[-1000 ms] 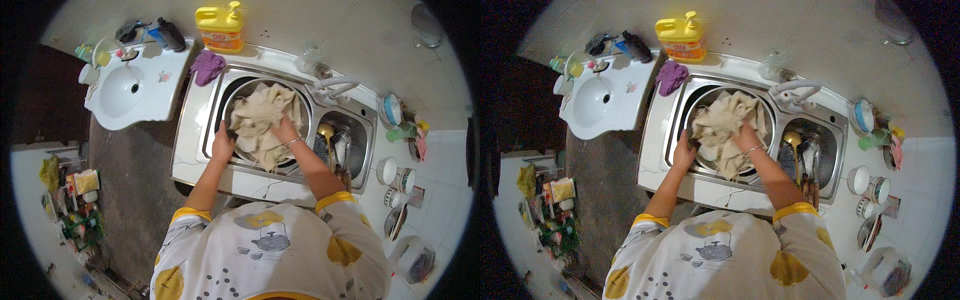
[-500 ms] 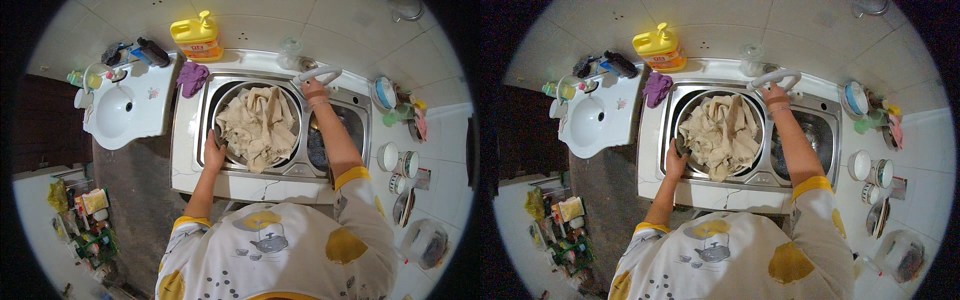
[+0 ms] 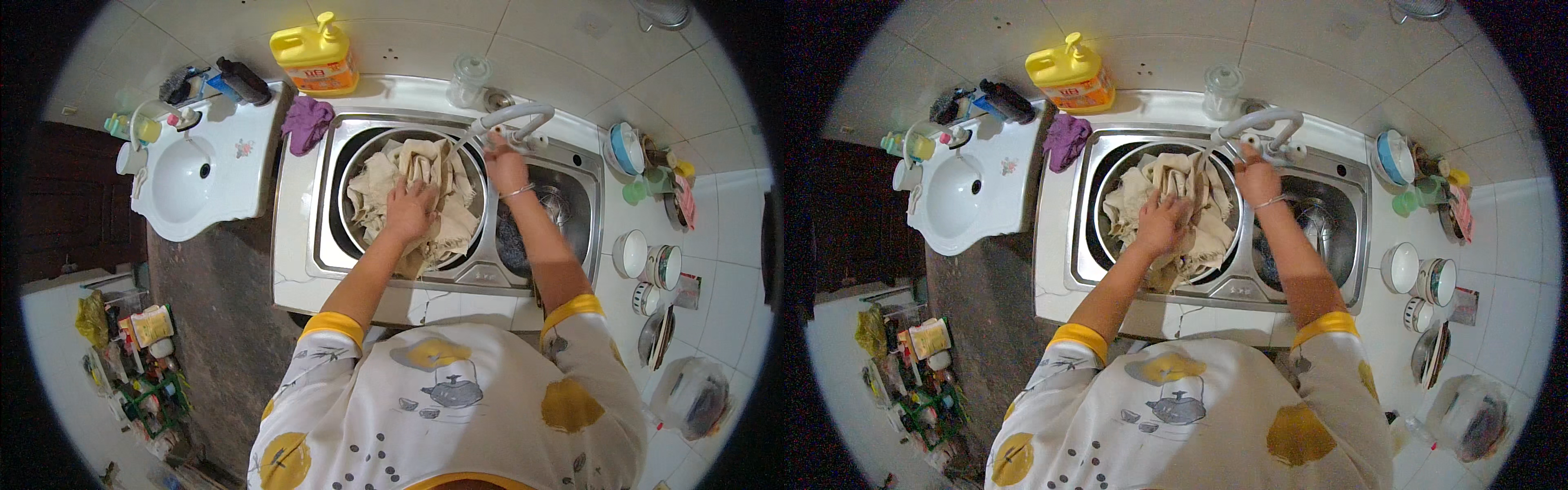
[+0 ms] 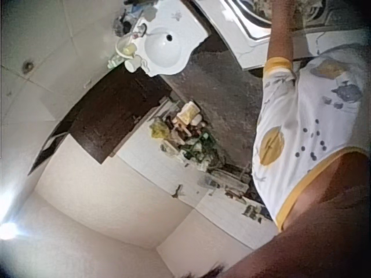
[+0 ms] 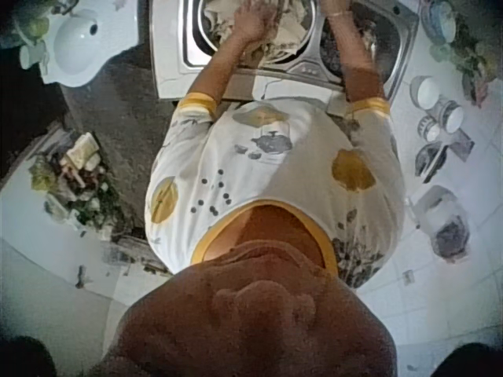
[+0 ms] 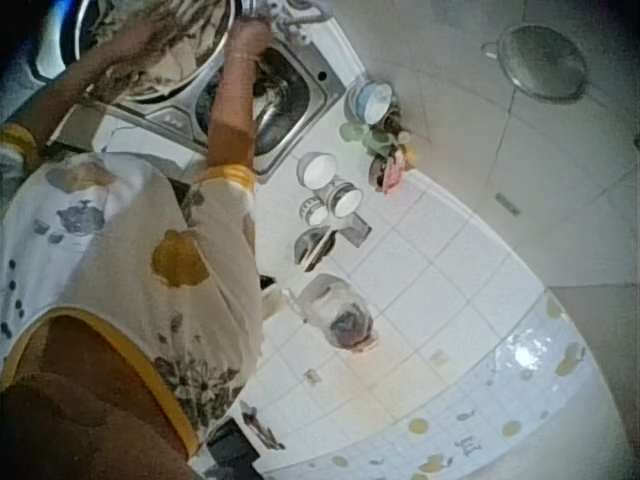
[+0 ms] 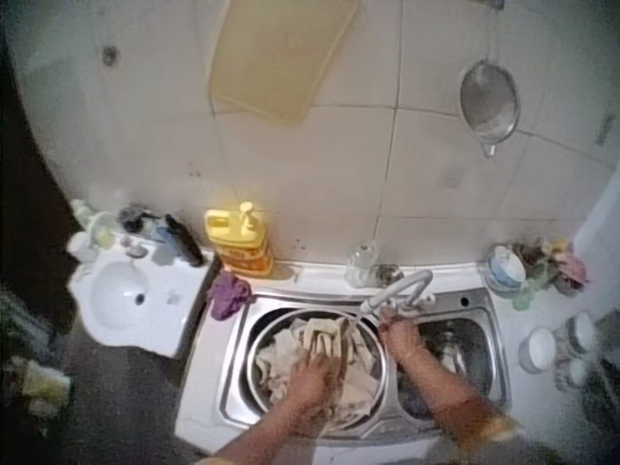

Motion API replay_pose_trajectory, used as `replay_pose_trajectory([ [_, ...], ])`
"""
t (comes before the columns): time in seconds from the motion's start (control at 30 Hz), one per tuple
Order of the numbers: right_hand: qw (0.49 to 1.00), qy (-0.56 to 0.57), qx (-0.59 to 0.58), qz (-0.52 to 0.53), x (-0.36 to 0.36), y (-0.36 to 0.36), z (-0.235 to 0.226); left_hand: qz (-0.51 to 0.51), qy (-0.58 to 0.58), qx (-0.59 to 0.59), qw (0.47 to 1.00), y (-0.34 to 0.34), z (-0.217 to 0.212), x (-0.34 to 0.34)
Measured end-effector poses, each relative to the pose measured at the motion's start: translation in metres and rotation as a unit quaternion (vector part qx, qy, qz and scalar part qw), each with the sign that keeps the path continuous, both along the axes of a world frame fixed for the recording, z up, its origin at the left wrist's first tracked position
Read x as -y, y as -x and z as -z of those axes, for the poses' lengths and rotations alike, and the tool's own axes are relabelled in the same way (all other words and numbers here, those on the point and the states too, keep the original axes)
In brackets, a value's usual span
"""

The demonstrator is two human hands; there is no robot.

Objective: The person scrubs a knife with a steel wool pad in a kitchen sink, rinses it, and places it in a drying rack. They then retrieve several beige cloths from a wall line, place them in a metal bowl in the sink, and wash them by hand under running water.

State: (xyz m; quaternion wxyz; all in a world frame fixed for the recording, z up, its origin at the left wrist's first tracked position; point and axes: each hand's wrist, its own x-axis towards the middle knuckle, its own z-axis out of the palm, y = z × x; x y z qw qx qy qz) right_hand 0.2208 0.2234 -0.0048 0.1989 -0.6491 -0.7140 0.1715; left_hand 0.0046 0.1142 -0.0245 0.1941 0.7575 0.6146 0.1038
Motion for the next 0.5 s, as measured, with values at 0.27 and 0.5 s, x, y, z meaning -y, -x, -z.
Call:
replay_pose_trajectory([
  [0.27,0.989,0.105,-0.089,-0.056,0.046,0.06,0.057,0.124,-0.037,0.055,0.99,-0.001,0.007,0.044],
  [0.5,0.982,0.157,-0.108,-0.011,0.038,0.038,0.088,-0.15,-0.157,0.247,0.944,0.06,0.015,0.036],
])
